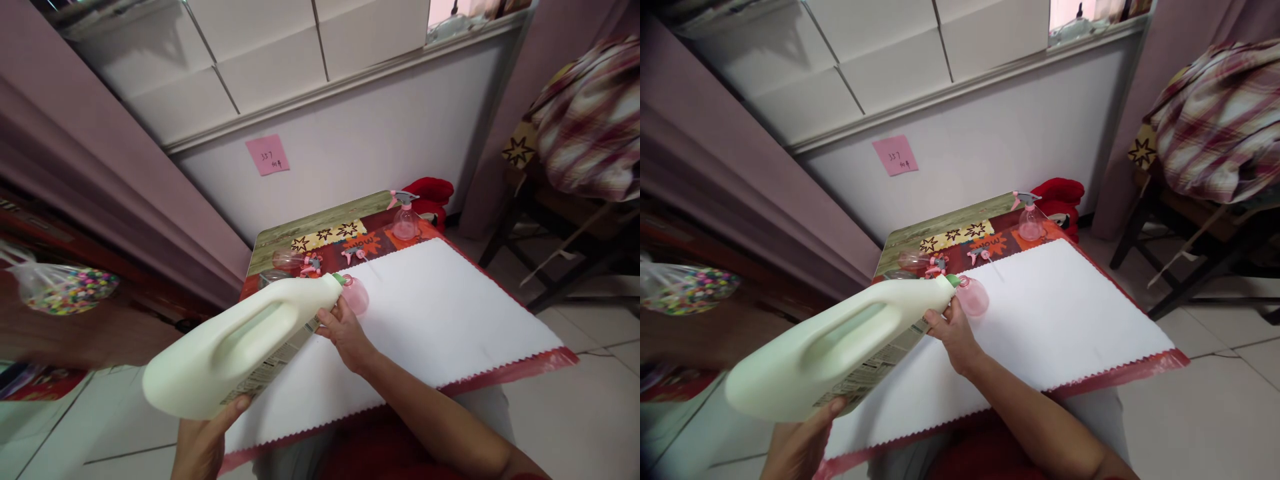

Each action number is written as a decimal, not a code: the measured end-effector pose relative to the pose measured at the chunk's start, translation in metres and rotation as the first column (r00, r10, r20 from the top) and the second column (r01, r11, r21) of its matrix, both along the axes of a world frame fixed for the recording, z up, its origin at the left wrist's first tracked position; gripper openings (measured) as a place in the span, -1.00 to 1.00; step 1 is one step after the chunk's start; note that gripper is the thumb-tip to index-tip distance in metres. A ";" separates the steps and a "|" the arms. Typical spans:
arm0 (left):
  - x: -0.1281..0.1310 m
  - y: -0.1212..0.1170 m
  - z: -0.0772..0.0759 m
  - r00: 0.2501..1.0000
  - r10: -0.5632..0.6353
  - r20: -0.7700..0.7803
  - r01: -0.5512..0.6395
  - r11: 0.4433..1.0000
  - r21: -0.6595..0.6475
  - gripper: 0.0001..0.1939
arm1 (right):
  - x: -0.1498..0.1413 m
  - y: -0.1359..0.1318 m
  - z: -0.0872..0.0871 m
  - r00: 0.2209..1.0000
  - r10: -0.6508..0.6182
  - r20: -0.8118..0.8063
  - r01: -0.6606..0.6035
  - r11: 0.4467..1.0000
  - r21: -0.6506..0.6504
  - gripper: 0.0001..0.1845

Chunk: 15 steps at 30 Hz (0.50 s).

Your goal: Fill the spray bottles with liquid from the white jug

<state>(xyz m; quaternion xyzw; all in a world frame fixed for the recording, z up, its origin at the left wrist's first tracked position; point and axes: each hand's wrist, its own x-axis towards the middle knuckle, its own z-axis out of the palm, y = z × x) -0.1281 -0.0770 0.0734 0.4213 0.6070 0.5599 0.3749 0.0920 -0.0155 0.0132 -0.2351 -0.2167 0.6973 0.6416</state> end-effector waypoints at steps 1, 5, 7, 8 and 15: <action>0.000 0.000 0.000 1.000 -0.003 0.000 0.003 1.000 -0.001 -0.11 | 0.000 0.000 0.000 1.000 0.000 -0.002 0.000 1.000 -0.001 -0.21; 0.006 -0.002 0.004 1.000 0.004 0.004 -0.004 1.000 0.007 -0.15 | 0.000 0.000 0.000 1.000 0.000 0.000 0.000 1.000 -0.008 -0.21; 0.008 -0.002 0.006 1.000 0.010 0.004 -0.010 1.000 0.009 -0.14 | 0.000 0.001 0.000 1.000 0.000 -0.002 0.000 1.000 -0.011 -0.21; 0.009 -0.002 0.007 1.000 0.012 0.002 -0.012 1.000 0.005 -0.13 | 0.000 0.001 0.000 1.000 -0.002 -0.005 0.002 1.000 -0.012 -0.21; 0.008 -0.001 0.009 1.000 -0.011 -0.011 0.011 1.000 0.016 -0.08 | 0.000 0.001 0.000 1.000 -0.002 -0.022 0.002 1.000 -0.008 -0.22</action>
